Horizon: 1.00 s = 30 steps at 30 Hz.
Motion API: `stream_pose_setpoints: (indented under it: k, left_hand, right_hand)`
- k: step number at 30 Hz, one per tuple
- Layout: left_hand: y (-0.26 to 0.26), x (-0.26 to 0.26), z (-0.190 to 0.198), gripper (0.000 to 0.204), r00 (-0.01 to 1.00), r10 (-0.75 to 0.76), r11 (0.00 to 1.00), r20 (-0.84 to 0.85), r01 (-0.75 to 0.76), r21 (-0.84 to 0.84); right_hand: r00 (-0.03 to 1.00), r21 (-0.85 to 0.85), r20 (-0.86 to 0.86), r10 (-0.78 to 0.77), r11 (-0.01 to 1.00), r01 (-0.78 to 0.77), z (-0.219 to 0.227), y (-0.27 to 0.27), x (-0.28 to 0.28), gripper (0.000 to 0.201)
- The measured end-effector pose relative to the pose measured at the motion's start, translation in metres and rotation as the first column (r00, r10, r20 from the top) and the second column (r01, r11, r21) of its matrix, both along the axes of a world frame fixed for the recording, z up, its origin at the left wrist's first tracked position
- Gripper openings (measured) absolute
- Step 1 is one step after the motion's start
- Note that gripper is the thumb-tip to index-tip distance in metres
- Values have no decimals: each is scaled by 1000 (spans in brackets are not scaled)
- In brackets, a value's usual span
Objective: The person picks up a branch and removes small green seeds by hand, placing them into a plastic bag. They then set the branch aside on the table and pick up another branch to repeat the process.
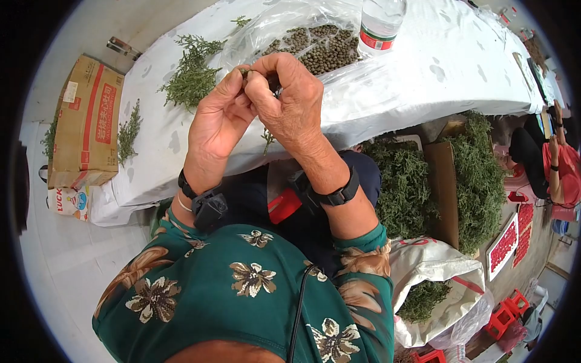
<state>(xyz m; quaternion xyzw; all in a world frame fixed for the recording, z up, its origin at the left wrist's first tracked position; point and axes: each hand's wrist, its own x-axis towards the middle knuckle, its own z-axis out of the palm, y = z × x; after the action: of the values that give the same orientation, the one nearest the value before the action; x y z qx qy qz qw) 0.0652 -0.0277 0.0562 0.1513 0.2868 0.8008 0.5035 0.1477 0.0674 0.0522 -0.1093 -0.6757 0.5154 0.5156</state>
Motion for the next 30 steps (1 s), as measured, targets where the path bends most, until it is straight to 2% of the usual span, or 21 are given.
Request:
stream_pose_setpoints:
  k: [13, 20, 30]
  left_hand:
    - [0, 2, 5, 17, 998, 51, 998, -35, -52, -39]
    - [0, 2, 6, 17, 987, 75, 995, -143, -83, -54]
    - [-1, 3, 9, 16, 975, 129, 983, -181, -150, -108]
  right_hand:
    - [1000, 77, -21, -19, 997, 20, 0, 0, 0, 5]
    - [1000, 62, -18, 6, 998, -5, 0, -1, 1, 5]
    - [1000, 88, -19, 1, 996, 0, 2, -1, 2, 5]
